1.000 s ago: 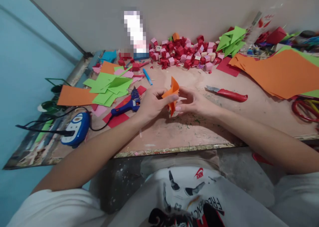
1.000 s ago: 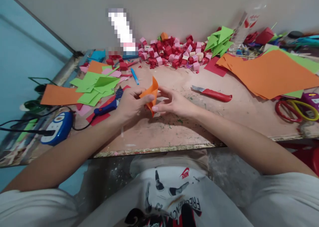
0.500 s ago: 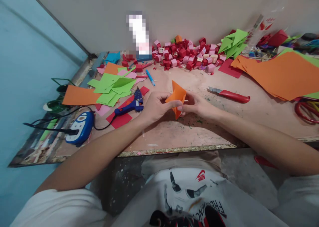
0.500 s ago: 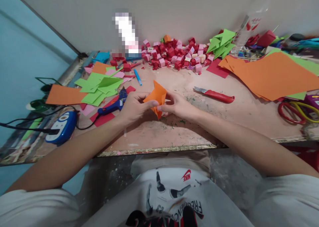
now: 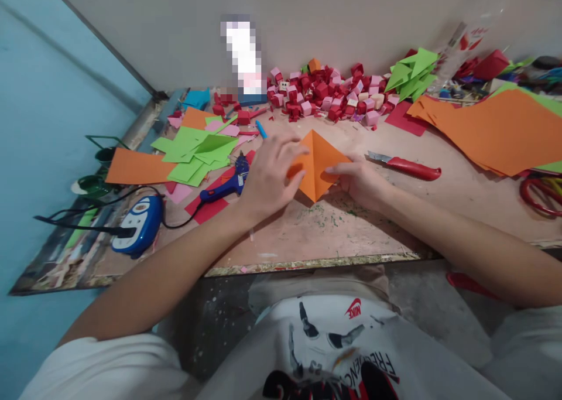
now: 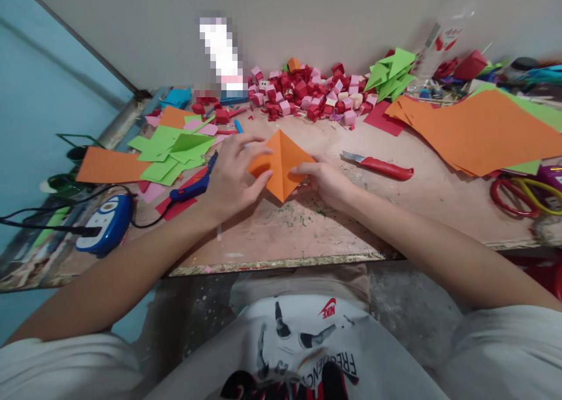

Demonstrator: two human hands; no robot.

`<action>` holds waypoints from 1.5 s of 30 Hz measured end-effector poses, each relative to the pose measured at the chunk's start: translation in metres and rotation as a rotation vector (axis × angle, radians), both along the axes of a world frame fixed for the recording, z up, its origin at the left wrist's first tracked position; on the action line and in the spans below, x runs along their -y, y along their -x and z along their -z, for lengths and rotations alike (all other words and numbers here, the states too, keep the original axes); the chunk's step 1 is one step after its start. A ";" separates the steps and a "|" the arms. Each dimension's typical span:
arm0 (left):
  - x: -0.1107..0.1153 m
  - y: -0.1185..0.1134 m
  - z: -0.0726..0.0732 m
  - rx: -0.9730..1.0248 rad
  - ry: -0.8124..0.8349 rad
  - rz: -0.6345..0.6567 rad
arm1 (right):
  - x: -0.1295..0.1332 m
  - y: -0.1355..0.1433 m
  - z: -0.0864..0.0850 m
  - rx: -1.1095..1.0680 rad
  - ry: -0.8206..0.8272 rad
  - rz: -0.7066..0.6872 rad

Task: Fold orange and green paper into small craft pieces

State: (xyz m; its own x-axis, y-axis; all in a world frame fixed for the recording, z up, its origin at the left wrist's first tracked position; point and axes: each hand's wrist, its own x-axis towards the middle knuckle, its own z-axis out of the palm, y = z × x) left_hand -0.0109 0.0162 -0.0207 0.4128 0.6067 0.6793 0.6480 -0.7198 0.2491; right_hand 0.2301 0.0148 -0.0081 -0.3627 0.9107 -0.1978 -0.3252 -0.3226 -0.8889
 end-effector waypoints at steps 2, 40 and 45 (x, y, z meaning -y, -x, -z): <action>0.003 0.001 -0.002 -0.176 -0.055 0.084 | -0.001 0.000 -0.001 -0.010 0.003 0.021; 0.008 -0.018 0.006 0.596 0.449 -0.006 | 0.002 -0.003 0.006 0.043 -0.190 -0.102; 0.003 -0.018 0.007 0.688 0.671 0.058 | -0.001 -0.004 0.008 0.046 -0.200 -0.051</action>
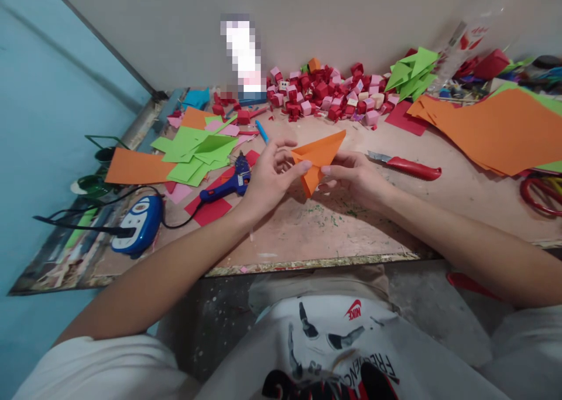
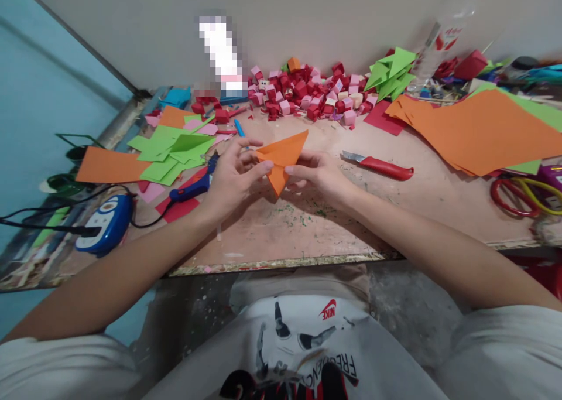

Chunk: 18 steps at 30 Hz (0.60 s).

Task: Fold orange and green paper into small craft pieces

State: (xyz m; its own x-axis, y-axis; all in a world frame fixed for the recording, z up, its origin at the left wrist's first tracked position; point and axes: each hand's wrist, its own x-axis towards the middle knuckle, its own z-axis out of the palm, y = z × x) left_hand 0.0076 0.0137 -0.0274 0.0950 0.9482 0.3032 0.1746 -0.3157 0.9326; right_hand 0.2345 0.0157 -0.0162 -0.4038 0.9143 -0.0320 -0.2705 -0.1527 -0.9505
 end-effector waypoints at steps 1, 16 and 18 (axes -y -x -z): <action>0.001 0.000 -0.002 0.018 0.047 0.036 | -0.001 0.000 0.000 0.004 -0.003 0.003; 0.011 -0.005 -0.013 0.027 0.077 0.075 | 0.002 0.002 -0.002 0.119 -0.041 0.037; 0.011 -0.005 -0.012 0.025 0.081 0.089 | 0.001 0.001 -0.002 0.124 -0.058 0.051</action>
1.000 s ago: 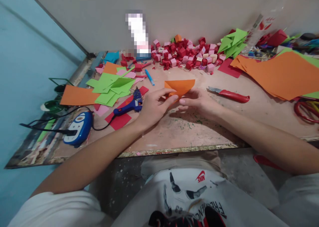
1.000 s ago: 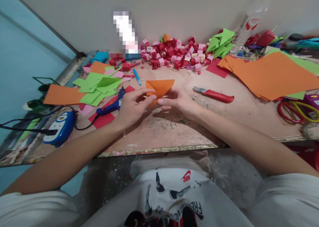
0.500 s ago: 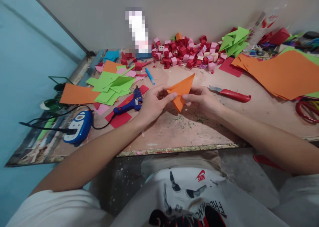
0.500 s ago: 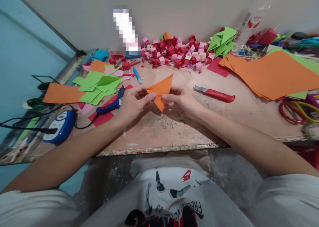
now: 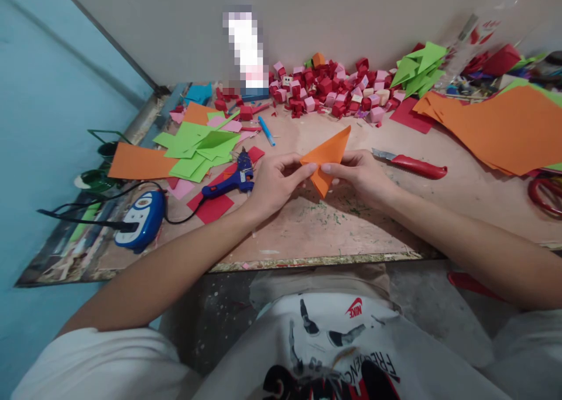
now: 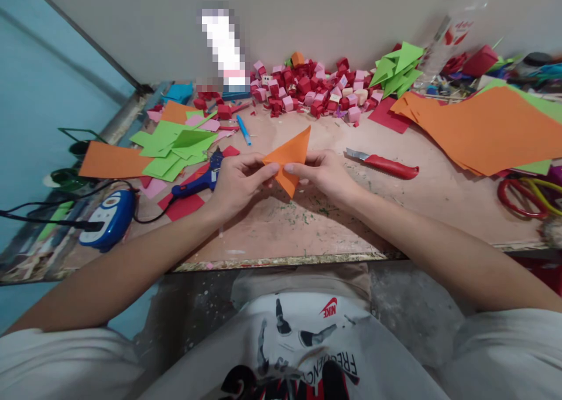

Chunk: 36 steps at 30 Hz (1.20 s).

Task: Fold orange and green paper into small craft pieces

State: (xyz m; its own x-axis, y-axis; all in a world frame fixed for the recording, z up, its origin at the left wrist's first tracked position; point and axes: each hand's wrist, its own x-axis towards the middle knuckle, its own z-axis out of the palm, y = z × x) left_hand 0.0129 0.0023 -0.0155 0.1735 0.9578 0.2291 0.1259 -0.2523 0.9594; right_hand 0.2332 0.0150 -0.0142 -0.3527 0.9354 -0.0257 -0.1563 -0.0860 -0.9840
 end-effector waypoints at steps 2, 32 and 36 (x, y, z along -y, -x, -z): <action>0.001 0.000 0.001 0.010 0.014 0.001 | -0.001 -0.001 0.000 0.002 -0.020 0.003; 0.005 0.000 -0.002 0.049 0.068 0.068 | -0.001 -0.003 0.002 0.047 -0.091 0.003; 0.006 0.000 -0.003 0.056 0.095 0.078 | -0.001 -0.004 0.003 0.059 -0.114 -0.008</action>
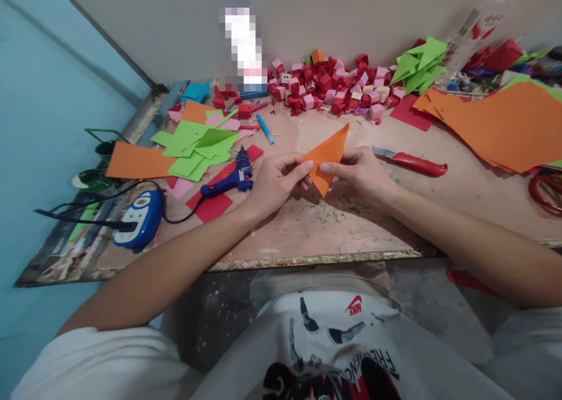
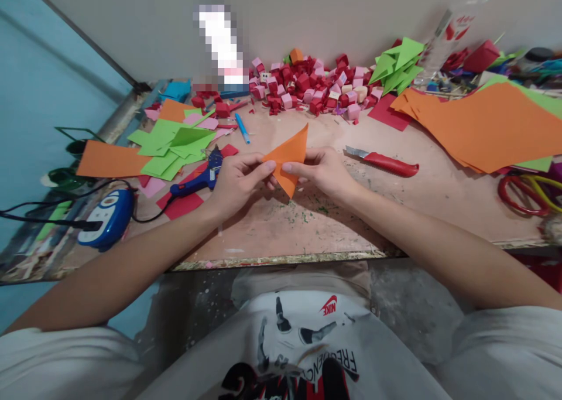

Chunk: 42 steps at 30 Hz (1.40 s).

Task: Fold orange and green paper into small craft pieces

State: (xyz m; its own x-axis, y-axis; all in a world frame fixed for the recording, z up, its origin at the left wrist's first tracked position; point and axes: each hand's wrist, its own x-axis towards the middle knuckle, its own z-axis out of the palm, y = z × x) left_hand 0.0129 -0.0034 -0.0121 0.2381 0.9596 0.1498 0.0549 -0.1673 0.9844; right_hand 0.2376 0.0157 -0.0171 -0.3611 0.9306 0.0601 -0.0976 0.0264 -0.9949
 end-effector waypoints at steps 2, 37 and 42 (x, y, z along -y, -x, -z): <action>0.000 0.000 0.000 0.001 0.010 0.002 | 0.001 0.000 0.000 0.025 0.000 -0.003; -0.002 0.007 0.005 -0.347 -0.271 0.170 | 0.000 -0.002 -0.001 0.157 -0.014 -0.183; -0.002 0.006 0.006 -0.366 -0.259 0.160 | -0.001 0.000 0.000 0.139 0.025 -0.151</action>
State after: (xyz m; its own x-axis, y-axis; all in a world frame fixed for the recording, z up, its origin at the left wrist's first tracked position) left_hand 0.0068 -0.0018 -0.0179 0.4614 0.8490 0.2575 0.3445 -0.4389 0.8299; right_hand 0.2377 0.0165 -0.0173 -0.4998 0.8658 -0.0228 0.0399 -0.0033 -0.9992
